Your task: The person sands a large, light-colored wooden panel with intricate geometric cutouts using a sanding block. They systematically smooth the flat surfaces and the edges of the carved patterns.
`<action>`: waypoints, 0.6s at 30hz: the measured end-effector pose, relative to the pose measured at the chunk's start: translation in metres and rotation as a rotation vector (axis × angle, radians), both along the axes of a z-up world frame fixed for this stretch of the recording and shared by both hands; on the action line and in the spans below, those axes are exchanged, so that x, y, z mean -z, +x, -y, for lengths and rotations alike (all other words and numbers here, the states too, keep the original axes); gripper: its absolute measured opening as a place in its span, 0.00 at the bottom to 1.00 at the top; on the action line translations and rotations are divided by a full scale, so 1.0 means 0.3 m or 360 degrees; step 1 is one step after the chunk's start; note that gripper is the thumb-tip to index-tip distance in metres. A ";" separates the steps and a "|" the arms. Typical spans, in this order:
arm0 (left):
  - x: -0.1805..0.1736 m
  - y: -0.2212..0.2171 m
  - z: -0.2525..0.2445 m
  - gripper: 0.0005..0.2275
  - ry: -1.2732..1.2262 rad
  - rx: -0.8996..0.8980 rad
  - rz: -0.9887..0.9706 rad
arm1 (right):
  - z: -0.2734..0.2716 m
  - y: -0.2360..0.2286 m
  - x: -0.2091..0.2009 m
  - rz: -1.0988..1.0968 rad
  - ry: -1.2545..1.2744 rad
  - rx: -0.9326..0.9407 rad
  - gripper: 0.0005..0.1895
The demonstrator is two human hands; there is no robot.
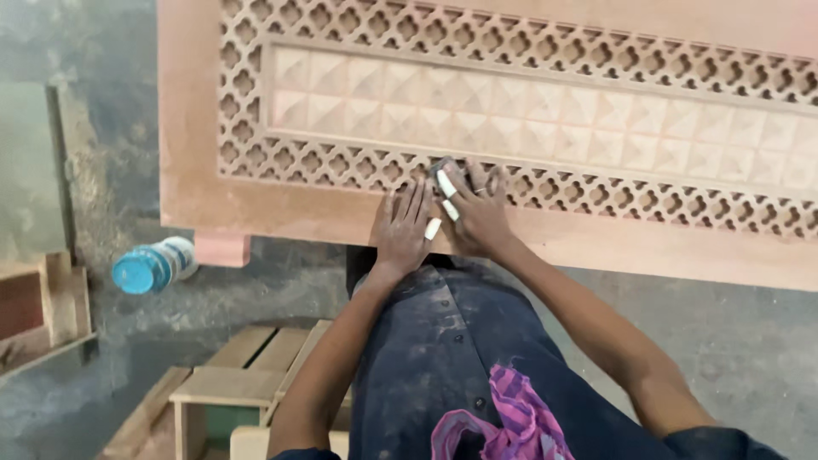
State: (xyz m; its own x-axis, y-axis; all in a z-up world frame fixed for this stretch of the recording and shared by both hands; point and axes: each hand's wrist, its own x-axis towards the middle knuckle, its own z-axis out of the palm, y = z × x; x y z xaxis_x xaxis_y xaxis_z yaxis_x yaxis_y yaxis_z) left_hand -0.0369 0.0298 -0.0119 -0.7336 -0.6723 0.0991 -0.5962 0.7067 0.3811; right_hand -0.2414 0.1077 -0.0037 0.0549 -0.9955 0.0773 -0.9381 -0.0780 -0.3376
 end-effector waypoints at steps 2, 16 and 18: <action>-0.004 -0.012 -0.003 0.28 -0.0050 0.0048 -0.0004 | -0.009 0.007 -0.001 -0.0127 0.0079 0.0072 0.24; -0.107 -0.019 0.234 0.29 -0.0035 0.0982 0.0238 | -0.017 0.246 0.009 -0.0052 0.0251 0.1285 0.36; -0.117 -0.029 0.287 0.31 -0.0004 0.1106 0.0290 | 0.031 0.256 -0.004 -0.0047 0.0228 0.1408 0.36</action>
